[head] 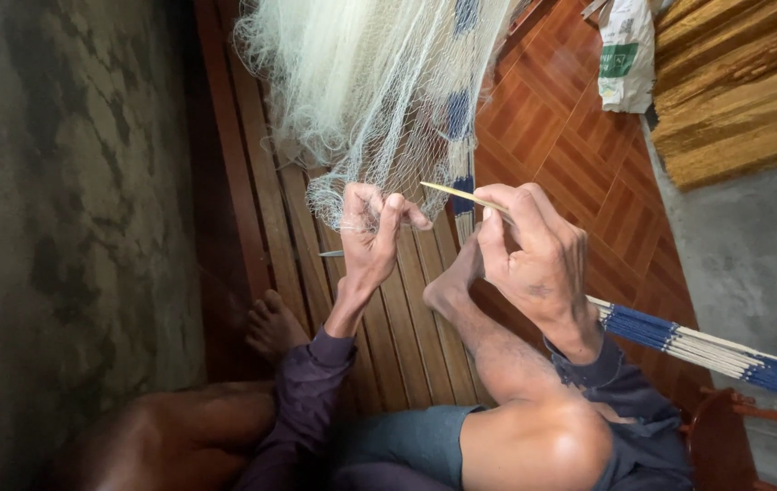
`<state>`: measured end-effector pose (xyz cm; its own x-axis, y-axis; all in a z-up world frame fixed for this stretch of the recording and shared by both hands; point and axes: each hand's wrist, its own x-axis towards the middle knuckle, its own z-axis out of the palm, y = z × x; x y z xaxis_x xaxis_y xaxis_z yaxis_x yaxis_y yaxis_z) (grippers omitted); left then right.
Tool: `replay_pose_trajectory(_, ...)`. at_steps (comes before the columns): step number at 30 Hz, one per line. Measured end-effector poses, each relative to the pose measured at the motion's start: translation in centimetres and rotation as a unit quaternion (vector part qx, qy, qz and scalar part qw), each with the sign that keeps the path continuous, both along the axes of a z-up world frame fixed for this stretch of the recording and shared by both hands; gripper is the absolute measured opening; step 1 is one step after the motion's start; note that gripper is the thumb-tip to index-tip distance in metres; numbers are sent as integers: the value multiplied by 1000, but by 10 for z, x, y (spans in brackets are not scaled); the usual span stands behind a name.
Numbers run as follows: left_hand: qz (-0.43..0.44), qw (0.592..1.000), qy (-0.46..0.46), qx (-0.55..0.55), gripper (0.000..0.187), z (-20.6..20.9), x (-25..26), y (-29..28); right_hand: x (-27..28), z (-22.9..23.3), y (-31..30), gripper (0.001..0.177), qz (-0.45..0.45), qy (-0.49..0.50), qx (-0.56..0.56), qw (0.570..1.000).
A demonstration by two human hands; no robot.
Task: Repairing a fishing net by threading line through the mesh and tying knots using a netting needle and scissors.
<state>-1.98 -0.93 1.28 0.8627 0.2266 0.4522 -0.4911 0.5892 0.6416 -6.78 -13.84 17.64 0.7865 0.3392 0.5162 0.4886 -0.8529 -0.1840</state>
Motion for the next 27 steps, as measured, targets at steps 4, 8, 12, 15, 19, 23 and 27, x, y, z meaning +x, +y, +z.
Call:
replay_pose_trajectory(4, 5, 1000, -1, 9, 17, 2, 0, 0, 2, 1, 0, 19, -2, -1, -11, 1000)
replay_pose_trajectory(8, 1, 1000, 6, 5, 18, 1, -1, -1, 3, 2, 0, 19, -6, 0, -26, 1000)
replay_pose_trajectory(12, 1, 1000, 5, 1, 18, -1, 1, -3, 7, 3, 0, 19, -6, 3, -32, 999)
replay_pose_trajectory(15, -5, 1000, 15, -7, 18, -2, 1, -2, 9, 2, 1, 19, -8, 13, -30, 999)
replay_pose_trajectory(19, -10, 1000, 16, -17, 18, -2, 2, -2, 9, -1, 0, 21, -7, 26, -26, 999)
replay_pose_trajectory(23, -13, 1000, 15, -16, 18, -2, 3, -2, 9, 2, 1, 22, -4, 49, -2, 999)
replay_pose_trajectory(27, -13, 1000, 11, -17, 17, -2, 3, -2, 10, 0, -3, 21, -5, 53, -2, 999)
